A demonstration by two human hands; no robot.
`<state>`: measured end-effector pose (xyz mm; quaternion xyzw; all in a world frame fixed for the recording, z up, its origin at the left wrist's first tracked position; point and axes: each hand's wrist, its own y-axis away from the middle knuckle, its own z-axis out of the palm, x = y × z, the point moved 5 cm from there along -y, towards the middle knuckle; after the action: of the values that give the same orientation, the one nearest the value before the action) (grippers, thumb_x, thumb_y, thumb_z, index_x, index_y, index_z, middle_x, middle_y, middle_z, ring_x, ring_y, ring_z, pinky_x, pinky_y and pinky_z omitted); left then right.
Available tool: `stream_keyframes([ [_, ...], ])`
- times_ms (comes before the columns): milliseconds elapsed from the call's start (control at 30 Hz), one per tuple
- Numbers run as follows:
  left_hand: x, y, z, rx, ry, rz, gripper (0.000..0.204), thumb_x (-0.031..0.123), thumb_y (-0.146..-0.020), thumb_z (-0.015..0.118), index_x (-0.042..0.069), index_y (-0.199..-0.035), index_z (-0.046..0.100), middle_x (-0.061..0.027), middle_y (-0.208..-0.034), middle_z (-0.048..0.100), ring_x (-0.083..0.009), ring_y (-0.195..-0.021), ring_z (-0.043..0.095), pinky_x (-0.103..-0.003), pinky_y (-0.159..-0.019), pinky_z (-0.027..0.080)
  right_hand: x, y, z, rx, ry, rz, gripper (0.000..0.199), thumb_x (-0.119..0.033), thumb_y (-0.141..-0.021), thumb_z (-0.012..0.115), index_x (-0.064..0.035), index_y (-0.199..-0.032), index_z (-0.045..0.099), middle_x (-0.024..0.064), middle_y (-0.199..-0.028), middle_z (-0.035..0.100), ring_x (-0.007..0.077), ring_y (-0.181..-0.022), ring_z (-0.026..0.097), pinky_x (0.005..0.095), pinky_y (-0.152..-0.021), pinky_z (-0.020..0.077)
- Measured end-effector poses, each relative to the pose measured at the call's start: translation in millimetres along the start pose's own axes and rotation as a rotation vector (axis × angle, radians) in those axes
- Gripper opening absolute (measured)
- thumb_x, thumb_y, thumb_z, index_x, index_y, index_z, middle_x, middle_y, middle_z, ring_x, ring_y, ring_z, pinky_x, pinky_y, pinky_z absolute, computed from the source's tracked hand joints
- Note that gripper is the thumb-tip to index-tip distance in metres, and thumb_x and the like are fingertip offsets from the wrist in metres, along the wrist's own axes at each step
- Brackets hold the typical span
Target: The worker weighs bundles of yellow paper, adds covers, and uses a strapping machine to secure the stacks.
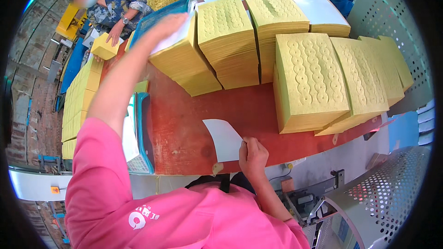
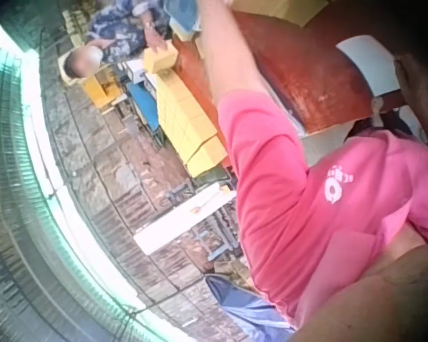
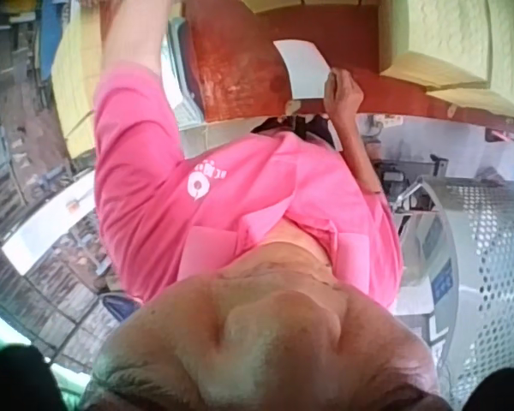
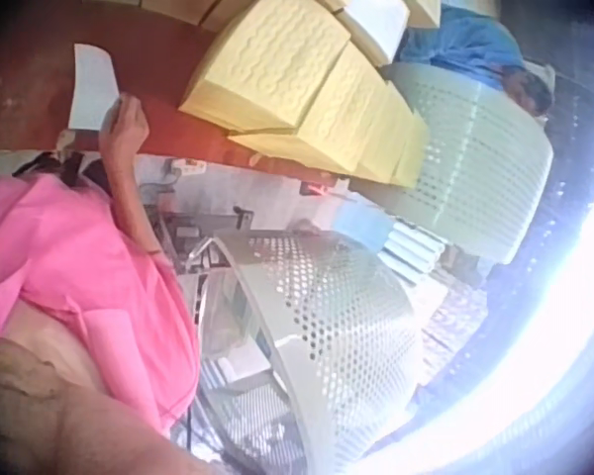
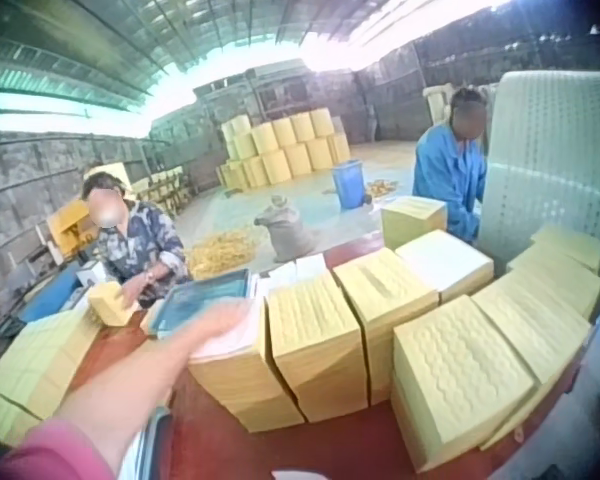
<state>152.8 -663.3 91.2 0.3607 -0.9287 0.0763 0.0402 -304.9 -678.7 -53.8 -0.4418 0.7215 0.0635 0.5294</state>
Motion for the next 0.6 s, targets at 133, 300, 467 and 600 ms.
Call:
stream_keyframes([
  [133, 7.5, 10.9, 13.7, -0.125, -0.072, 0.17, 0.048, 0.032, -0.102, 0.028, 0.002, -0.121, 0.06, -0.0244, -0.121, 0.062, -0.0407, -0.113, 0.059, -0.048, -0.097, 0.046, 1.4, 2.5, -2.5, -0.019, -0.058, 0.043, 0.014, 0.006, -0.08, 0.061, -0.0005, -0.091, 0.06, 0.0156, -0.075, 0.062, 0.0342, -0.065, 0.063, 0.0382, -0.058, 0.0492],
  [300, 26.5, 38.0, 14.8, -0.325, 0.005, 0.113, 0.046, 0.031, -0.103, 0.029, 0.001, -0.124, 0.058, -0.0229, -0.136, 0.054, -0.0397, -0.121, 0.053, -0.039, -0.104, 0.04, 4.0, 8.7, -8.8, -0.09, -0.117, 0.125, 0.007, 0.005, -0.085, 0.059, 0.0001, -0.09, 0.059, 0.0102, -0.072, 0.06, 0.0216, -0.058, 0.061, 0.032, -0.052, 0.0455],
  [467, 46.2, 126.6, 4.4, -0.167, 0.189, 0.283, 0.041, 0.028, -0.101, 0.032, 0.0, -0.112, 0.06, -0.0242, -0.119, 0.062, -0.0402, -0.114, 0.056, -0.044, -0.097, 0.044, 19.4, 36.0, -12.1, -0.008, -1.0, 0.63, 0.005, -0.003, -0.092, 0.054, -0.0019, -0.094, 0.058, 0.0044, -0.074, 0.061, 0.0106, -0.055, 0.052, 0.0292, -0.046, 0.0388],
  [600, 81.2, 222.3, -22.2, -0.229, 0.319, 0.249, 0.035, 0.032, -0.099, 0.041, 0.002, -0.104, 0.059, -0.0226, -0.108, 0.063, -0.0375, -0.106, 0.059, -0.044, -0.089, 0.044, 5.7, 98.7, 8.8, 0.074, -1.563, 0.608, 0.009, -0.013, -0.093, 0.057, -0.0041, -0.093, 0.057, 0.0093, -0.08, 0.061, 0.0198, -0.077, 0.061, 0.0375, -0.07, 0.0485],
])
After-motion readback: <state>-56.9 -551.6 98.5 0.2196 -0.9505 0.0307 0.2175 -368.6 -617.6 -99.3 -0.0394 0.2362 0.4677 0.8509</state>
